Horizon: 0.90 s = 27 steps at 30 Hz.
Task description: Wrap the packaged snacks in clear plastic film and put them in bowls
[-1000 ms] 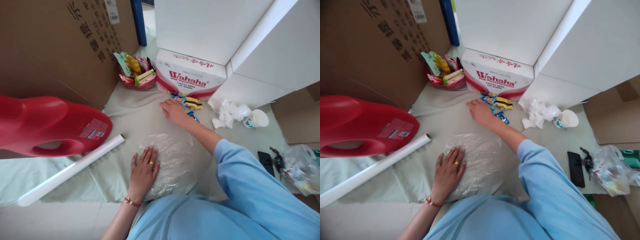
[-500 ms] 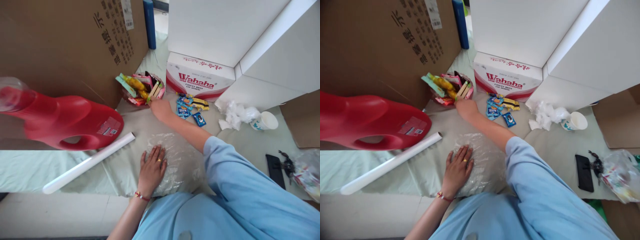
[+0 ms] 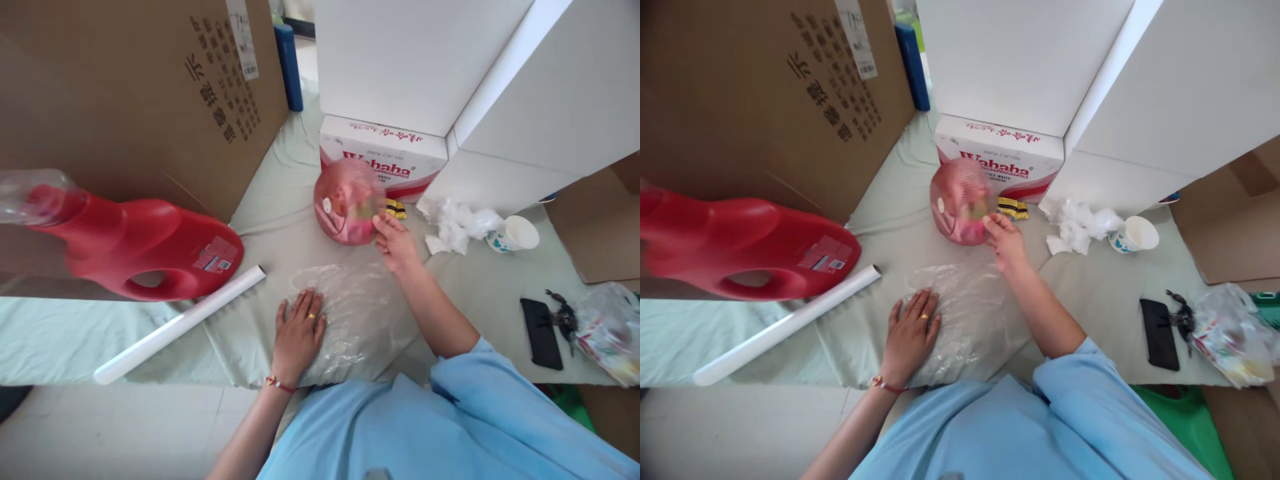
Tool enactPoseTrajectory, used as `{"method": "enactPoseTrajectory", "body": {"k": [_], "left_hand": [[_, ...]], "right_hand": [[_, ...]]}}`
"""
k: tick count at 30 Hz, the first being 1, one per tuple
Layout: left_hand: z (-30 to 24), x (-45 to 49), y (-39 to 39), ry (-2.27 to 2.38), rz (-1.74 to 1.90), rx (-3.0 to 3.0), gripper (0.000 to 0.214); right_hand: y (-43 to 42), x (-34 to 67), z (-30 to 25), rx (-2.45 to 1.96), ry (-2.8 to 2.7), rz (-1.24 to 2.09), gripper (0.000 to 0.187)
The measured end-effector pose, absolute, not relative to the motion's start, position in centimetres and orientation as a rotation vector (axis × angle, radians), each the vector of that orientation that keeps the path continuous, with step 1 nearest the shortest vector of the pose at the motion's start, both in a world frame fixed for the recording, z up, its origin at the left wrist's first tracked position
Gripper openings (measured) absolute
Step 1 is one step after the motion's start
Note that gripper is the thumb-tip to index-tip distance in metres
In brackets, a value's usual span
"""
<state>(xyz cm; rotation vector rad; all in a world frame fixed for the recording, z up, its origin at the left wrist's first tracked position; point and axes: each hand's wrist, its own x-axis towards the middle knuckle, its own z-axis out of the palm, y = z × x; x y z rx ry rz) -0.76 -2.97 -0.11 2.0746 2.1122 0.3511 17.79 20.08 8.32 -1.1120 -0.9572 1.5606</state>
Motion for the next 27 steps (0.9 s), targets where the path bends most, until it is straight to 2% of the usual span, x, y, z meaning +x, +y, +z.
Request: {"method": "enactPoseTrajectory", "body": {"k": [4,9,16,21,24,27], "left_hand": [[-0.1,-0.7,-2.9,2.128,0.319,2.076,0.050],[-0.2,-0.8,-2.9,2.137,0.295,2.107,0.051],[-0.6,-1.0,-2.9,2.164,0.307,2.161,0.051],[-0.7,-1.1,-2.8,2.161,0.243,2.164,0.055],[-0.6,-1.0,-2.6,2.166,0.178,2.168,0.060],[-0.7,-1.0,-2.4,2.160,0.167,2.167,0.062]], "right_hand": [[22.3,20.7,7.6,-1.088,-0.592,1.674,0.054],[21.8,21.0,6.3,-1.040,-0.559,1.717,0.059],[20.9,19.0,6.4,-0.667,-0.714,1.995,0.043],[19.8,19.1,8.0,-0.528,-0.840,1.989,0.029],[18.9,22.0,9.5,-0.497,-0.989,1.929,0.034],[17.2,27.8,10.9,-0.570,-1.132,1.709,0.042]]}}
